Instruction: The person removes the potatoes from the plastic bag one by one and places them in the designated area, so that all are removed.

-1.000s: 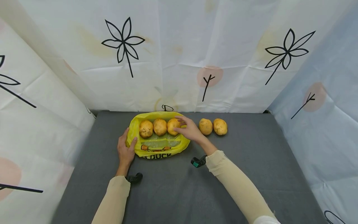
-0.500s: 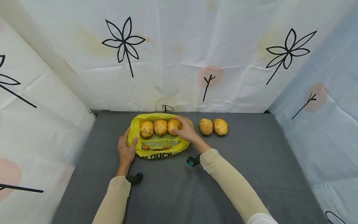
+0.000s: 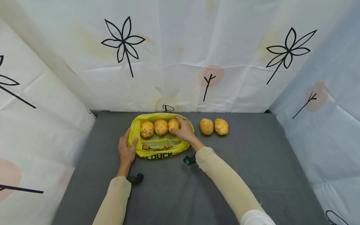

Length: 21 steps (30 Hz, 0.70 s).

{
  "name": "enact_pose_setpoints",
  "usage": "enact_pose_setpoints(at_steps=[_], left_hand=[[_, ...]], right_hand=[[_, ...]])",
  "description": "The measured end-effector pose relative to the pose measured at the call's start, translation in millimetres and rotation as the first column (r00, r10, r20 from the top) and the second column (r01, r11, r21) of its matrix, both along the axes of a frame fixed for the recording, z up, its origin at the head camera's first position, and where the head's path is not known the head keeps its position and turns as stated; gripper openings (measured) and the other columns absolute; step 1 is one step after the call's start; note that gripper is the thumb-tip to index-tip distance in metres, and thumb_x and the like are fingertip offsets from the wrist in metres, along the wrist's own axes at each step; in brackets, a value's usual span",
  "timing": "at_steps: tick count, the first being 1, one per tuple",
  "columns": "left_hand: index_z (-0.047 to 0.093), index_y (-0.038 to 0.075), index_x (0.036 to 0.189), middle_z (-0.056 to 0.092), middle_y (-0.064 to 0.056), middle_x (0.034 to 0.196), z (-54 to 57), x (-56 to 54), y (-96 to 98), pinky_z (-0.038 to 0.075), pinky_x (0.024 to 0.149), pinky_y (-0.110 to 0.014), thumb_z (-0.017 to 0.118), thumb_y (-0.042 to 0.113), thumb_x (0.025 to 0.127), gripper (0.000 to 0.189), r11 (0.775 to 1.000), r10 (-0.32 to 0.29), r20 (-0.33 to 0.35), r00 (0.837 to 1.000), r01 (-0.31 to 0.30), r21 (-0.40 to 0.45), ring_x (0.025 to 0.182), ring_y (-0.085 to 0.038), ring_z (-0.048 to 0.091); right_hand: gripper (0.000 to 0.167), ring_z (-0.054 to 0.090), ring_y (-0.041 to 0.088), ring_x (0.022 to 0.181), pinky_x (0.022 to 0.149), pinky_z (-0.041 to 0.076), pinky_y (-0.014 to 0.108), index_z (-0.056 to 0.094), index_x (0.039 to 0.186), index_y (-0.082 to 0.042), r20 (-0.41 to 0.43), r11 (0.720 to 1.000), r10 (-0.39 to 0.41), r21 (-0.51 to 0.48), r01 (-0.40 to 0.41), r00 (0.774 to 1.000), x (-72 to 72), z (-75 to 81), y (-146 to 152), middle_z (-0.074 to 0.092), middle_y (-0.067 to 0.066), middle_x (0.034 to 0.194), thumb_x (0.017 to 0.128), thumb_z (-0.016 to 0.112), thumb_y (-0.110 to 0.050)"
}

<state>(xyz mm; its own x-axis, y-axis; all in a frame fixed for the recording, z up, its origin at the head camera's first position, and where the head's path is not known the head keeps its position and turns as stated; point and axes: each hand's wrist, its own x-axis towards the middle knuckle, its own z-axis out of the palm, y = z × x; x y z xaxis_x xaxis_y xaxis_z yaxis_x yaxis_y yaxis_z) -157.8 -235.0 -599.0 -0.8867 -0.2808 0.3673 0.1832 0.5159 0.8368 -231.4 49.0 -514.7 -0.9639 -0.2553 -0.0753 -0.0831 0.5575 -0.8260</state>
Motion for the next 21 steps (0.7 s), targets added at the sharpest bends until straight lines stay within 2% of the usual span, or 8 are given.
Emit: enact_pose_setpoints(at_steps=[5,9,16,21], left_hand=[[0.049,0.011,0.152,0.052,-0.028,0.133,2.9,0.0,0.7,0.033,0.100,-0.060,0.068,0.017,0.097,0.058,1.000,-0.007,-0.005,1.000,0.007,0.002,0.117,-0.044,0.048],[0.049,0.012,0.153,0.051,-0.028,0.132,3.6,1.1,0.8,0.033,0.100,-0.060,0.068,0.018,0.098,0.058,1.000,-0.009,0.015,1.000,0.008,0.011,0.116,-0.044,0.048],[0.048,0.013,0.154,0.050,-0.028,0.135,4.4,1.8,1.0,0.032,0.102,-0.061,0.067,0.020,0.099,0.059,1.000,-0.008,0.034,0.999,0.008,0.014,0.119,-0.045,0.048],[0.048,0.013,0.154,0.050,-0.028,0.134,3.8,1.4,1.3,0.032,0.102,-0.061,0.067,0.020,0.098,0.059,1.000,-0.009,0.030,1.000,0.008,0.007,0.119,-0.044,0.047]], right_hand=[[0.069,0.046,0.038,0.133,0.103,0.042,0.055,0.043,0.155,-0.013,0.002,0.998,-0.065,0.011,0.065,0.998,-0.3,-3.7,-3.3,0.042,0.019,0.152,0.096,0.072,-0.032],[0.070,0.050,0.037,0.128,0.100,0.045,0.053,0.045,0.154,-0.013,0.011,0.995,-0.098,0.011,0.097,0.995,-0.3,-6.2,-5.9,0.043,0.019,0.149,0.094,0.074,-0.034],[0.073,0.052,0.037,0.121,0.095,0.049,0.052,0.048,0.151,-0.011,0.039,0.993,-0.110,0.051,0.108,0.993,1.8,-6.4,-7.7,0.041,0.022,0.146,0.089,0.079,-0.034],[0.072,0.055,0.036,0.118,0.091,0.051,0.051,0.050,0.149,-0.012,0.030,0.996,-0.076,0.040,0.074,0.997,3.4,-8.8,-6.5,0.050,0.018,0.141,0.087,0.082,-0.029]])
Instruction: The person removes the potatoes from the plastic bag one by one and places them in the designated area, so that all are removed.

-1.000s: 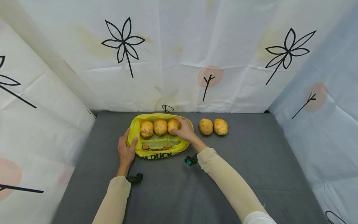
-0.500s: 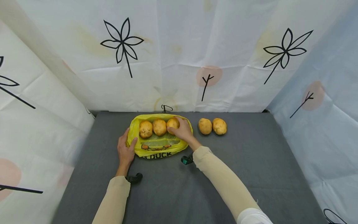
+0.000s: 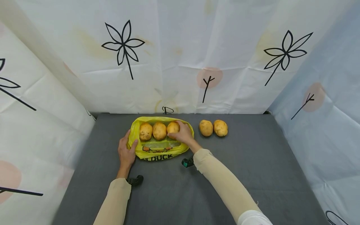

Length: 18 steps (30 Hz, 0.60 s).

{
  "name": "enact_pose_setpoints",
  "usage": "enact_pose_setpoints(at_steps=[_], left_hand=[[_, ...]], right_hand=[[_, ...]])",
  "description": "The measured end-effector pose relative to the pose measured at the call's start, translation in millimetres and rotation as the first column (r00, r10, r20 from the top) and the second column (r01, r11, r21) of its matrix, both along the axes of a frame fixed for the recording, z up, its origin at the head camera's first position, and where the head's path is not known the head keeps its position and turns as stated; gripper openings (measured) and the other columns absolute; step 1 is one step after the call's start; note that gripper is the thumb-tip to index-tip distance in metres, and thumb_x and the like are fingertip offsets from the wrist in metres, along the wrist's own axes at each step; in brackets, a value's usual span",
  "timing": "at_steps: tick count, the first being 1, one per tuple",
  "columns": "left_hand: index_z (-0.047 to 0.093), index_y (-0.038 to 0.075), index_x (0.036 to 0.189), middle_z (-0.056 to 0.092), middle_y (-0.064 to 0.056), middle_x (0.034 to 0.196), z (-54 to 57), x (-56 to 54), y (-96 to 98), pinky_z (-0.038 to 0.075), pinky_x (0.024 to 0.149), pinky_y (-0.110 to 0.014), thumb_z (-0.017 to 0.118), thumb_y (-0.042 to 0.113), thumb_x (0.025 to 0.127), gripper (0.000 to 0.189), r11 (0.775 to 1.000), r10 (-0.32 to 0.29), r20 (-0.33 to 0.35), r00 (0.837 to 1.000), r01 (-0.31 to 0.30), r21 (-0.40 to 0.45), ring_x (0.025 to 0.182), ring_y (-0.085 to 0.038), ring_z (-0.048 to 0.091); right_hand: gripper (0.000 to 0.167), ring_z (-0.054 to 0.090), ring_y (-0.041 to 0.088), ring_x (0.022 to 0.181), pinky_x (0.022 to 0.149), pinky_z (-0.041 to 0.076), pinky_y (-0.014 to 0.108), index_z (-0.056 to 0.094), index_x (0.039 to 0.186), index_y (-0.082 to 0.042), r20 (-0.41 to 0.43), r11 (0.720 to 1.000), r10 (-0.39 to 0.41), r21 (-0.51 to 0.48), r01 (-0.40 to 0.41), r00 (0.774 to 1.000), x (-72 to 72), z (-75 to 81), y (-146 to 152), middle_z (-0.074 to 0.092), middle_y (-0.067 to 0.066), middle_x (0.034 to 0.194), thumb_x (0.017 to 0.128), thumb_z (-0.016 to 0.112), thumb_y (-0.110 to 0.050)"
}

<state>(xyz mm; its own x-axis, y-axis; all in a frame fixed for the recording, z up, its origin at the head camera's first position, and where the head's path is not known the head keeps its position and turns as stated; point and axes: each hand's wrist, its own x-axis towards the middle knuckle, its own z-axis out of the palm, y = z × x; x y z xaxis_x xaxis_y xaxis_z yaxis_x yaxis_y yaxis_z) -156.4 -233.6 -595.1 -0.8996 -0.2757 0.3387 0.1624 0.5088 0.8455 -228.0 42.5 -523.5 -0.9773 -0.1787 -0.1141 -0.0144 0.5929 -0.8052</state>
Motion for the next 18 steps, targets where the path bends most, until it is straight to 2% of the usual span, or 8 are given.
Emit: enact_pose_setpoints(at_steps=[5,9,14,18], left_hand=[[0.048,0.013,0.154,0.050,-0.028,0.133,-1.8,0.6,0.2,0.033,0.100,-0.061,0.068,0.019,0.098,0.059,1.000,0.006,0.002,1.000,-0.006,0.004,0.117,-0.044,0.048],[0.048,0.013,0.154,0.051,-0.028,0.133,-3.7,2.3,-0.1,0.033,0.099,-0.061,0.068,0.019,0.098,0.059,1.000,0.013,0.004,1.000,-0.013,0.006,0.116,-0.045,0.048],[0.048,0.014,0.154,0.050,-0.027,0.133,-3.3,2.6,0.1,0.032,0.100,-0.062,0.067,0.021,0.099,0.059,1.000,0.020,0.016,1.000,-0.020,0.002,0.116,-0.044,0.048],[0.047,0.013,0.154,0.050,-0.027,0.132,-1.7,0.9,0.4,0.032,0.100,-0.062,0.067,0.019,0.099,0.059,1.000,0.024,0.012,1.000,-0.024,-0.001,0.116,-0.044,0.048]], right_hand=[[0.072,0.060,0.033,0.114,0.088,0.052,0.049,0.047,0.150,-0.014,-0.014,0.998,0.048,-0.031,-0.048,0.999,3.5,-5.7,0.9,0.055,0.012,0.141,0.087,0.081,-0.026],[0.073,0.058,0.033,0.121,0.092,0.050,0.050,0.044,0.153,-0.016,-0.018,0.997,0.065,-0.028,-0.066,0.998,8.2,-8.9,1.9,0.053,0.012,0.145,0.090,0.079,-0.028],[0.076,0.054,0.034,0.128,0.096,0.048,0.053,0.039,0.156,-0.018,-0.023,0.998,0.065,-0.026,-0.065,0.998,11.8,-14.1,3.2,0.049,0.012,0.150,0.092,0.077,-0.032],[0.077,0.053,0.036,0.129,0.098,0.047,0.054,0.038,0.157,-0.015,-0.050,0.997,0.064,-0.039,-0.066,0.997,13.8,-17.8,4.5,0.048,0.015,0.151,0.093,0.076,-0.035]])
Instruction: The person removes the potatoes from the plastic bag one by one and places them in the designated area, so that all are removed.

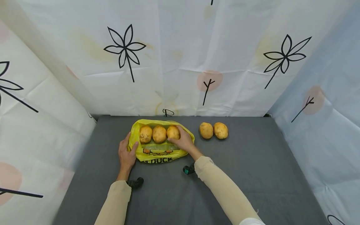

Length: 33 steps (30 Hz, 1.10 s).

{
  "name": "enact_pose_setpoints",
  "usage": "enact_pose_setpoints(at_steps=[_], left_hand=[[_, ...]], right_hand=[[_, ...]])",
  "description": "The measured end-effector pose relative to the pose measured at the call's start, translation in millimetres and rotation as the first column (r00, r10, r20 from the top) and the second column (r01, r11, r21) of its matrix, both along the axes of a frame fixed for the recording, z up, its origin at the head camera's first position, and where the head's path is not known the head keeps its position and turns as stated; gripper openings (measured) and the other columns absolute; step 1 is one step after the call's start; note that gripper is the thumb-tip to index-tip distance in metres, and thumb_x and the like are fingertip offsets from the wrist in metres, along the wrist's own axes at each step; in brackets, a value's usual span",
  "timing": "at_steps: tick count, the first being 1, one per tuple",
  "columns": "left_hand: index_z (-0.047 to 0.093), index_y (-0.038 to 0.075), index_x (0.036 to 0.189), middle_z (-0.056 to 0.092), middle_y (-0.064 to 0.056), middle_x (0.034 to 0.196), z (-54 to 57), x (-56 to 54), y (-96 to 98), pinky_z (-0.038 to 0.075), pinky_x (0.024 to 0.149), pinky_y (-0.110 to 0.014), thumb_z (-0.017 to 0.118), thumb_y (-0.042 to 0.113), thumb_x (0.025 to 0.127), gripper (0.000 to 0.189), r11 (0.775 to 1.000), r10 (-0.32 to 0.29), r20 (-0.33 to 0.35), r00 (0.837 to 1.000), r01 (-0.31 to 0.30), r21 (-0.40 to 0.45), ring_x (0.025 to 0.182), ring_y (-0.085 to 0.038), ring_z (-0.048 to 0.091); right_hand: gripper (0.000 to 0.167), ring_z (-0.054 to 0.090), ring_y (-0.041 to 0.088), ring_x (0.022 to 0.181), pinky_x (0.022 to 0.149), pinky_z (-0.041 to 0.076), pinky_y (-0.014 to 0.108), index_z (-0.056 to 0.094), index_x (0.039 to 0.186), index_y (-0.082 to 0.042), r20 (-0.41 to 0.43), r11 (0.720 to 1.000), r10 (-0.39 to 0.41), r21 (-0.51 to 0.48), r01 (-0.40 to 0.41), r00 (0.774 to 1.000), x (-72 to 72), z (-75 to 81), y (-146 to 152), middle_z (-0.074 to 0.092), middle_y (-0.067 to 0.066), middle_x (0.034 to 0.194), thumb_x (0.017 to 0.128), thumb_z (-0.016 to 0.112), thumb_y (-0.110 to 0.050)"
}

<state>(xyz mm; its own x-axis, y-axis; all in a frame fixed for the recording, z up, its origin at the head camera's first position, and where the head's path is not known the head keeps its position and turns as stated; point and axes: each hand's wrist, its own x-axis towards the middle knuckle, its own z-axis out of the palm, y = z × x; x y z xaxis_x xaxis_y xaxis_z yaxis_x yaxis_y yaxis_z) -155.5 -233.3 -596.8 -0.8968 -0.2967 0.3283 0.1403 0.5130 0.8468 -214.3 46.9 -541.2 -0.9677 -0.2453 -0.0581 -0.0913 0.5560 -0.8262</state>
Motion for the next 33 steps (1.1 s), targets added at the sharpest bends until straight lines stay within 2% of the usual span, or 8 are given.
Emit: enact_pose_setpoints(at_steps=[7,14,26,33], left_hand=[[0.048,0.014,0.154,0.051,-0.027,0.131,-2.6,-1.3,-0.5,0.033,0.099,-0.061,0.068,0.020,0.098,0.059,1.000,0.001,0.007,1.000,-0.001,-0.007,0.114,-0.044,0.049],[0.048,0.014,0.154,0.050,-0.026,0.131,-2.8,-1.1,-1.3,0.033,0.100,-0.061,0.067,0.019,0.099,0.059,1.000,0.005,0.009,1.000,-0.005,-0.001,0.115,-0.043,0.049],[0.048,0.012,0.154,0.050,-0.027,0.129,-0.3,-0.7,-1.3,0.033,0.099,-0.061,0.067,0.018,0.099,0.059,1.000,-0.003,-0.004,1.000,0.003,0.008,0.114,-0.044,0.049],[0.049,0.011,0.152,0.051,-0.029,0.130,0.4,0.5,-0.7,0.033,0.100,-0.061,0.068,0.019,0.098,0.059,1.000,-0.006,-0.012,1.000,0.006,0.001,0.114,-0.045,0.049]], right_hand=[[0.076,0.058,0.036,0.121,0.091,0.051,0.052,0.040,0.156,-0.016,-0.069,1.000,0.002,0.026,0.000,0.998,5.1,-4.8,0.7,0.054,0.016,0.143,0.092,0.077,-0.035],[0.072,0.057,0.036,0.119,0.084,0.053,0.052,0.044,0.153,-0.023,-0.165,0.999,0.048,0.021,-0.045,0.985,12.3,-4.4,2.6,0.054,0.015,0.141,0.090,0.079,-0.030],[0.074,0.055,0.032,0.119,0.079,0.054,0.047,0.042,0.155,-0.030,-0.186,0.992,0.099,-0.062,-0.112,0.978,31.7,16.3,10.7,0.044,0.013,0.150,0.091,0.078,-0.035],[0.074,0.055,0.032,0.117,0.078,0.054,0.046,0.044,0.154,-0.031,-0.191,0.989,0.096,-0.091,-0.115,0.977,39.7,28.4,15.5,0.046,0.015,0.145,0.089,0.080,-0.033]])
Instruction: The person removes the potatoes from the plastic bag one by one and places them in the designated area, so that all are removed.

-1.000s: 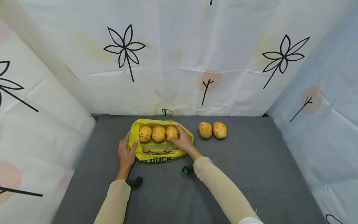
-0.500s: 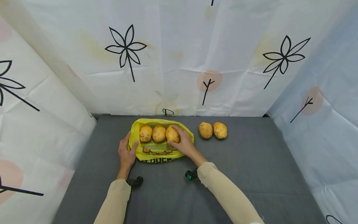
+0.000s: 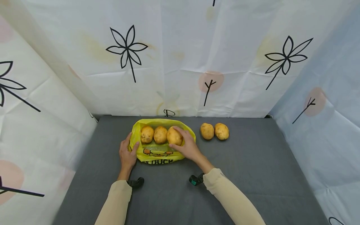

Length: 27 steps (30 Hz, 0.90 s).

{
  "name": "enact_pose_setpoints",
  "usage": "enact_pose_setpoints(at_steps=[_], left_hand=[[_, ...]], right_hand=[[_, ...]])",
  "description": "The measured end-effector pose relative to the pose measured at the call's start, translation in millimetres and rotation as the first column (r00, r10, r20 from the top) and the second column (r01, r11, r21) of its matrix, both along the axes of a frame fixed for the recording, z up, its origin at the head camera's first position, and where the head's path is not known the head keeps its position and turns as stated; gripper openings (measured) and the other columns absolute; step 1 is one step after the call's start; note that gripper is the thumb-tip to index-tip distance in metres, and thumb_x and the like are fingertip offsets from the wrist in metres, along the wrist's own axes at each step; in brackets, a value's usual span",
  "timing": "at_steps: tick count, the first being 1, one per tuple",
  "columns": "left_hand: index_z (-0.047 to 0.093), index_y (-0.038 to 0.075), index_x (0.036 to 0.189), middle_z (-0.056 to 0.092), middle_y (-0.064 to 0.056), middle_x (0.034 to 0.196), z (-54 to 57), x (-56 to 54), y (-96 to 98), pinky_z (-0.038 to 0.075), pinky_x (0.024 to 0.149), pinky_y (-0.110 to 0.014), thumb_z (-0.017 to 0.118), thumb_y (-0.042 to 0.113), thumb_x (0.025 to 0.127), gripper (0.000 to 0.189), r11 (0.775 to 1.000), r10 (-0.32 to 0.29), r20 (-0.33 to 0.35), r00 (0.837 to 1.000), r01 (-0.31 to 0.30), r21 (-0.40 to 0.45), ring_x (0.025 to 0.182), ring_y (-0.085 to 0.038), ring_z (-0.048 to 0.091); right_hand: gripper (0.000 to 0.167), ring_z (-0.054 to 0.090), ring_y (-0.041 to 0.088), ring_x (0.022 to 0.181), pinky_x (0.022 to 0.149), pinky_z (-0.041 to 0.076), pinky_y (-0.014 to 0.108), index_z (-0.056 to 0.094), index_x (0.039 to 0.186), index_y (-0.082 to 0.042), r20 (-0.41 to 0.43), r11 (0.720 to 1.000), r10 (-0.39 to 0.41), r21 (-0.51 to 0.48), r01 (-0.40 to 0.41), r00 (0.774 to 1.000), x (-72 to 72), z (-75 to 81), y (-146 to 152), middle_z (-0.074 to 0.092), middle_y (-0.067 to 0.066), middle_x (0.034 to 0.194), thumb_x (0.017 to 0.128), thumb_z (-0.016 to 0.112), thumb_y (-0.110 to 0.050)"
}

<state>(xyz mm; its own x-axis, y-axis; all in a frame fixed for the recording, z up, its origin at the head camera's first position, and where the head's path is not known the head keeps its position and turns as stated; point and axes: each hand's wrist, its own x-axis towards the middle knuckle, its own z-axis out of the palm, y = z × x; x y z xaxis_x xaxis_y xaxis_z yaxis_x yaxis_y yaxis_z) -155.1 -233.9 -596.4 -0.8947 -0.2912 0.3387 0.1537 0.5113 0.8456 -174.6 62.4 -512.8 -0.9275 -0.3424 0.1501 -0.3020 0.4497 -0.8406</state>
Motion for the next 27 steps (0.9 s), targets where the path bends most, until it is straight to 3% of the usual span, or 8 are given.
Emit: enact_pose_setpoints(at_steps=[6,13,27], left_hand=[[0.049,0.010,0.152,0.051,-0.028,0.129,0.8,0.1,0.6,0.033,0.099,-0.061,0.068,0.019,0.098,0.059,1.000,0.002,0.004,1.000,-0.002,-0.003,0.113,-0.045,0.049],[0.048,0.011,0.153,0.050,-0.028,0.131,0.5,0.6,1.0,0.032,0.101,-0.062,0.067,0.019,0.098,0.058,1.000,0.006,0.023,1.000,-0.006,0.003,0.116,-0.045,0.048],[0.050,0.009,0.151,0.051,-0.028,0.129,-0.7,0.6,0.0,0.033,0.101,-0.062,0.069,0.018,0.097,0.058,1.000,0.002,0.001,1.000,-0.002,0.001,0.115,-0.045,0.049]], right_hand=[[0.075,0.056,0.033,0.115,0.076,0.055,0.045,0.044,0.154,-0.030,0.007,1.000,0.012,-0.017,-0.012,1.000,4.3,9.6,3.3,0.045,0.017,0.145,0.089,0.081,-0.031],[0.074,0.055,0.033,0.117,0.083,0.053,0.047,0.044,0.155,-0.026,-0.006,0.998,0.047,-0.045,-0.048,0.999,7.2,18.5,8.8,0.042,0.018,0.148,0.090,0.080,-0.027],[0.075,0.053,0.033,0.119,0.091,0.049,0.051,0.046,0.155,-0.024,-0.007,0.997,0.037,-0.064,-0.038,0.999,9.9,27.9,26.8,0.046,0.018,0.140,0.088,0.082,-0.023]])
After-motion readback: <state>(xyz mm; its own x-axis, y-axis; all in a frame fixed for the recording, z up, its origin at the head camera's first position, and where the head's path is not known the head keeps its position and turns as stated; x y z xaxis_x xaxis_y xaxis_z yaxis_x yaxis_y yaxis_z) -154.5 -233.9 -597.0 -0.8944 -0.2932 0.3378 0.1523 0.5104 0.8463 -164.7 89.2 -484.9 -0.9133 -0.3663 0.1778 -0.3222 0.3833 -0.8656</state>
